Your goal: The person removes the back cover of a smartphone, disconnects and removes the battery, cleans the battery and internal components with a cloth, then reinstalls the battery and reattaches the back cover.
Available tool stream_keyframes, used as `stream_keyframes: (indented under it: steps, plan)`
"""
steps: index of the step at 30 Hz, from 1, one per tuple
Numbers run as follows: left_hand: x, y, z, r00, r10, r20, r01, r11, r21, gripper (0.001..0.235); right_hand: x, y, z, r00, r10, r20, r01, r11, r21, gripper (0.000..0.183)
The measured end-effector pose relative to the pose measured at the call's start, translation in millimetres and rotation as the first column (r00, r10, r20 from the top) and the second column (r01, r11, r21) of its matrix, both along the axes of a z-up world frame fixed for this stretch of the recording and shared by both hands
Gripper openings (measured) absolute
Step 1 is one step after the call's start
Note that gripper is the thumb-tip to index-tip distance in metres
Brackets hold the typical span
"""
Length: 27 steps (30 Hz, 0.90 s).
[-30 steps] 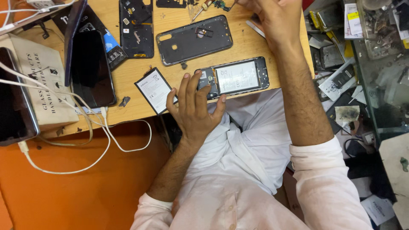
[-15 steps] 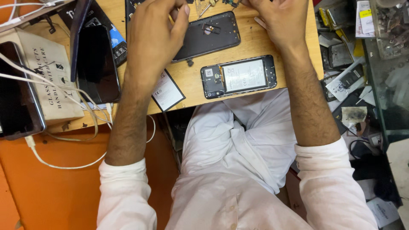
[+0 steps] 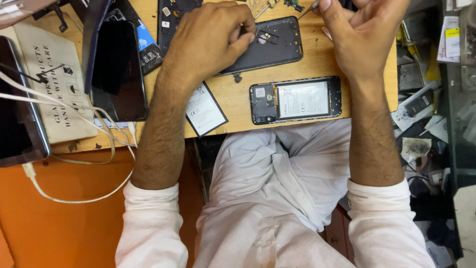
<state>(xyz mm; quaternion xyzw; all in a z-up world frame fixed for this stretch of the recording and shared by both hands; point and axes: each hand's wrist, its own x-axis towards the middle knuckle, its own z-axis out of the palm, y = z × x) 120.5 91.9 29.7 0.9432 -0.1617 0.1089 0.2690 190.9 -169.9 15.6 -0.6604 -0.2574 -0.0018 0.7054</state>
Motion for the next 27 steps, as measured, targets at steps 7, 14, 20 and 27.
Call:
stream_keyframes:
  steps: [7,14,20,27]
  plan:
    - [4,-5,2,0.998,-0.028,-0.056,0.029,0.999,0.017,0.011,1,-9,-12,0.942,0.067,0.327,-0.027,0.992,-0.125,0.062]
    - [6,-13,-10,0.999,-0.034,0.028,0.032,0.997,0.074,0.017,-1,-10,-8,0.946,0.062,0.317,-0.023,0.992,-0.126,0.062]
    - [8,-18,-15,0.998,0.021,0.053,-0.028,0.991,0.131,0.007,-1,-12,-10,0.944,0.049,0.327,-0.009,0.992,-0.123,0.06]
    - [8,-12,-10,1.0,0.013,-0.013,-0.013,0.998,-0.053,0.01,10,-24,-24,1.0,-0.012,0.026,0.012,0.999,0.03,0.058]
